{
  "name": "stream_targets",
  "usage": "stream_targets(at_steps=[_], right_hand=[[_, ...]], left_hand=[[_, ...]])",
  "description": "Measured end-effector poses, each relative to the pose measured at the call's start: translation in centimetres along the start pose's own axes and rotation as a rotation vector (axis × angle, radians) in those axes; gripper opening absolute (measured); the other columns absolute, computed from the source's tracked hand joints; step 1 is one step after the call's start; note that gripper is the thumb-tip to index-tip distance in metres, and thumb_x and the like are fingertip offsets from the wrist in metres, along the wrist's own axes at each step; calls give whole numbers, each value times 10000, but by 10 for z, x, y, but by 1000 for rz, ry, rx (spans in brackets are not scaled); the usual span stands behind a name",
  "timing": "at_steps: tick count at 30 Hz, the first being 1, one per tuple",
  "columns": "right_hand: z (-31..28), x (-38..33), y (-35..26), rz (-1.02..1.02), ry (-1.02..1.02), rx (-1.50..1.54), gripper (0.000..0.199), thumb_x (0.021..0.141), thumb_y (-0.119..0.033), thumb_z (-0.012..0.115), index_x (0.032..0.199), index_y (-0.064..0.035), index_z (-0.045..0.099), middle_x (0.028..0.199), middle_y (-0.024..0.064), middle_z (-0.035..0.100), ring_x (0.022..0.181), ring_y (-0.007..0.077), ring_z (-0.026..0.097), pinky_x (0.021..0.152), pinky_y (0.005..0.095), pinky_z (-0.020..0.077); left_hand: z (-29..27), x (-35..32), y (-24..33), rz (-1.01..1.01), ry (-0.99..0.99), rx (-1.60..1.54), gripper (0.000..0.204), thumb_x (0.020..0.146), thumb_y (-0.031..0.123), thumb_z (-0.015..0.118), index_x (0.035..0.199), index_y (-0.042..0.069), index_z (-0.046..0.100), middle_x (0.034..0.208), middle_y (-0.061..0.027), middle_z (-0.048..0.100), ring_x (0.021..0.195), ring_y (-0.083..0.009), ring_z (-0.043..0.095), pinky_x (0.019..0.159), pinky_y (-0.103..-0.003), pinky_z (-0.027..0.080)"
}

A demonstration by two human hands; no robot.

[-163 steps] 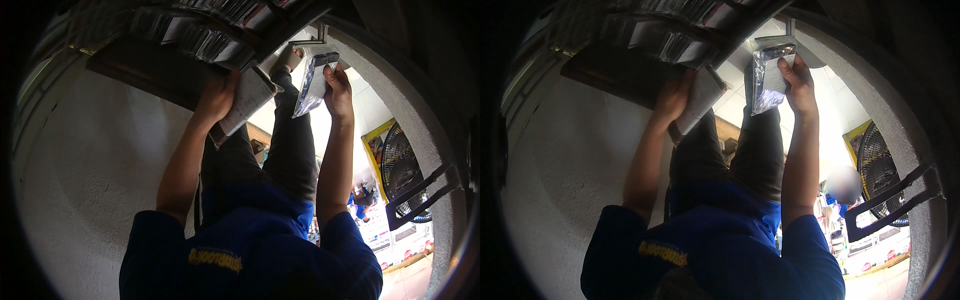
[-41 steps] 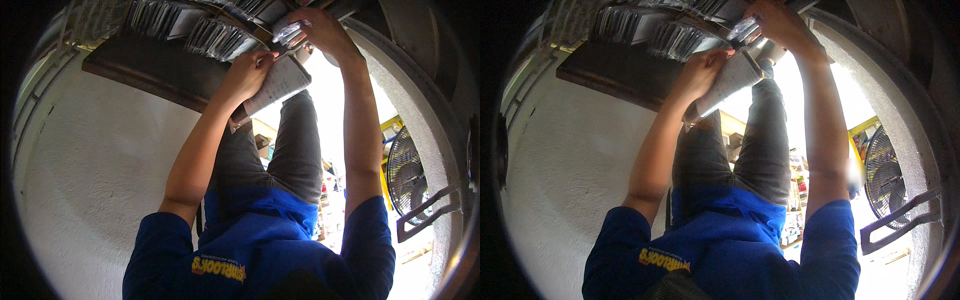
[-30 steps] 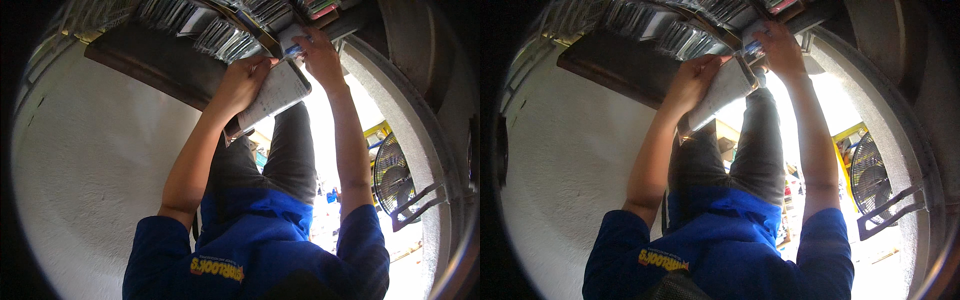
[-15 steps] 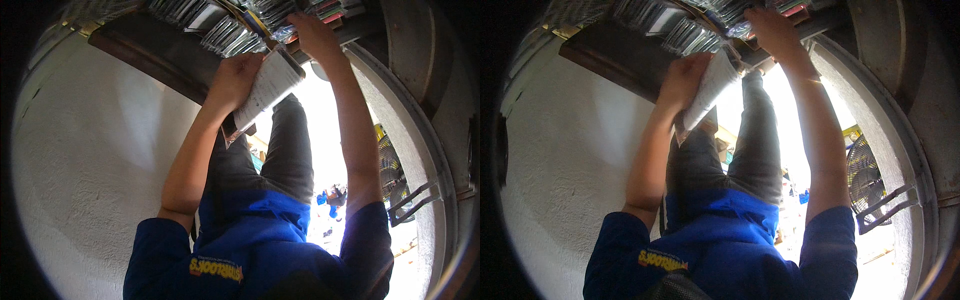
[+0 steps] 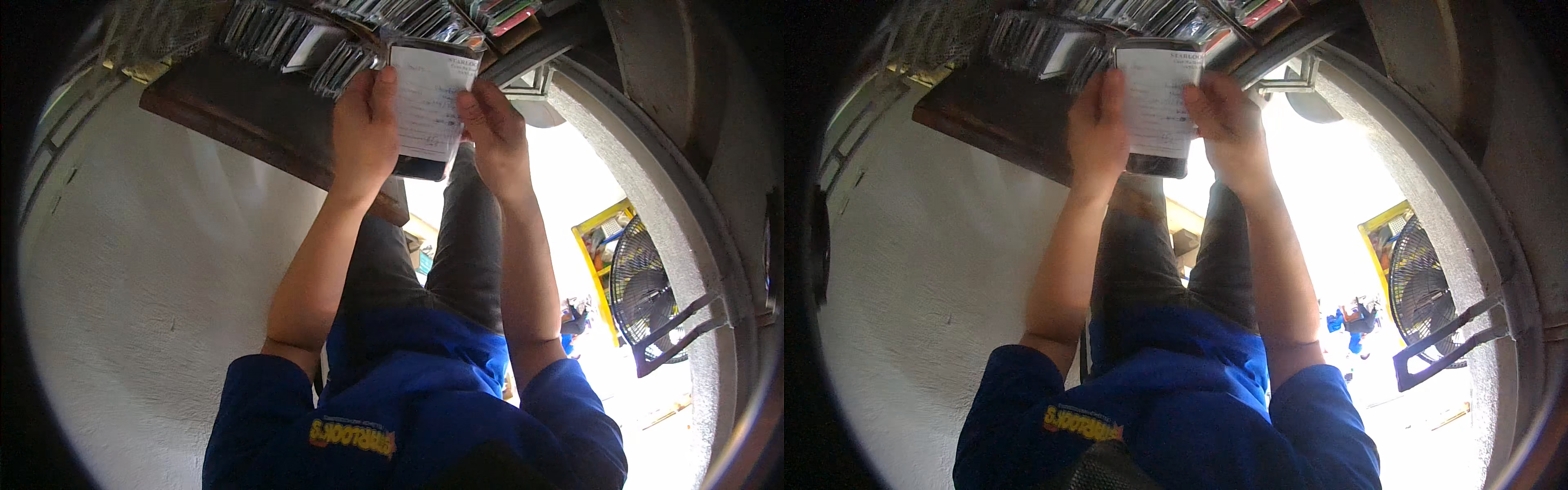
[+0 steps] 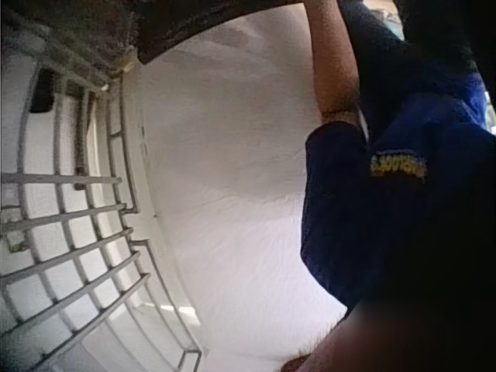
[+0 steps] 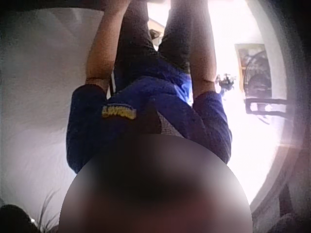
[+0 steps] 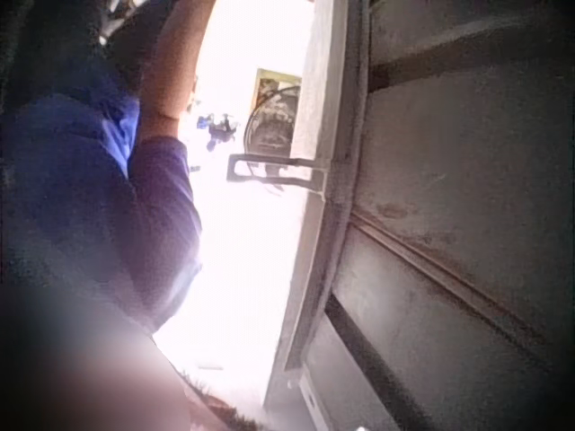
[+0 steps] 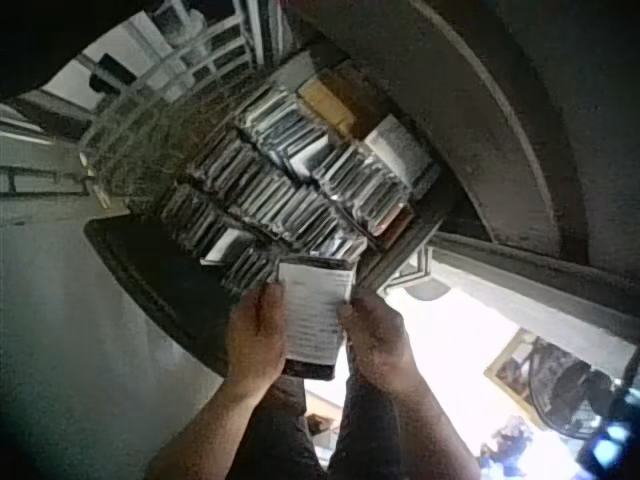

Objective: The person organizes stationery items at a retail counter, placing a small gray pouch and a white box into a wall-mounted rack, then handles a green folder and papers on a nearby table.

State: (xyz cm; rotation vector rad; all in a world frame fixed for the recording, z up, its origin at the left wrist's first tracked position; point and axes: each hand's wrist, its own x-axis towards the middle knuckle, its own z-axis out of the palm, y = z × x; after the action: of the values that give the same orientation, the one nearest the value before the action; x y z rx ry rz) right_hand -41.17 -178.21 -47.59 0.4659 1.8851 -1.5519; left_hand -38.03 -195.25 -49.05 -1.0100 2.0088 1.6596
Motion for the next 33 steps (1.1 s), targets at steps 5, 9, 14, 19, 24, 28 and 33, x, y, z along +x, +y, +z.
stream_targets(at_steps=[5,9,14,19,24,28,33], right_hand=[[-14,9,2,-64,20,-55,287,1037,-237,643,1111,39,663,877,84,689,808,128,607,731,307,494],[-31,4,3,8,-49,49,278,1013,-189,669,1172,36,637,945,92,700,871,143,633,777,313,508],[-35,-5,9,-124,-70,173,330,984,-101,679,1272,31,585,1097,118,707,1032,171,654,913,328,509],[-50,-12,17,-81,-39,152,300,992,-68,645,1273,25,595,1143,123,703,1068,184,642,953,340,498],[-62,-21,24,-76,-11,137,289,997,-68,634,1268,28,598,1135,111,706,1050,178,640,943,331,495],[-71,-26,25,-1,-5,146,287,1005,-92,633,1268,23,612,1093,93,711,1009,158,638,909,319,497],[-75,-24,25,61,44,182,283,1018,-137,628,1256,16,641,1029,71,703,912,126,616,826,288,490]], left_hand=[[15,3,5,197,-31,-142,417,1070,394,577,987,-8,655,825,-85,679,768,-110,598,685,-310,469],[9,11,9,159,-188,-105,297,1017,301,691,967,9,669,767,-20,660,713,-48,557,614,-254,423],[3,32,23,213,-413,12,302,1009,311,693,996,9,692,748,-54,687,688,-99,621,614,-279,464],[10,77,34,409,-304,339,406,983,351,712,1166,-9,672,864,-139,741,802,-281,742,733,-386,573],[14,119,34,790,25,713,526,924,305,754,1309,-14,589,1154,-196,682,1077,-356,671,903,-454,552],[12,145,30,933,196,844,587,879,282,788,1341,-8,571,1345,-226,580,1231,-405,572,994,-473,507],[5,168,19,990,275,1045,653,830,275,822,1372,17,565,1326,-196,571,1210,-384,573,995,-499,485]])
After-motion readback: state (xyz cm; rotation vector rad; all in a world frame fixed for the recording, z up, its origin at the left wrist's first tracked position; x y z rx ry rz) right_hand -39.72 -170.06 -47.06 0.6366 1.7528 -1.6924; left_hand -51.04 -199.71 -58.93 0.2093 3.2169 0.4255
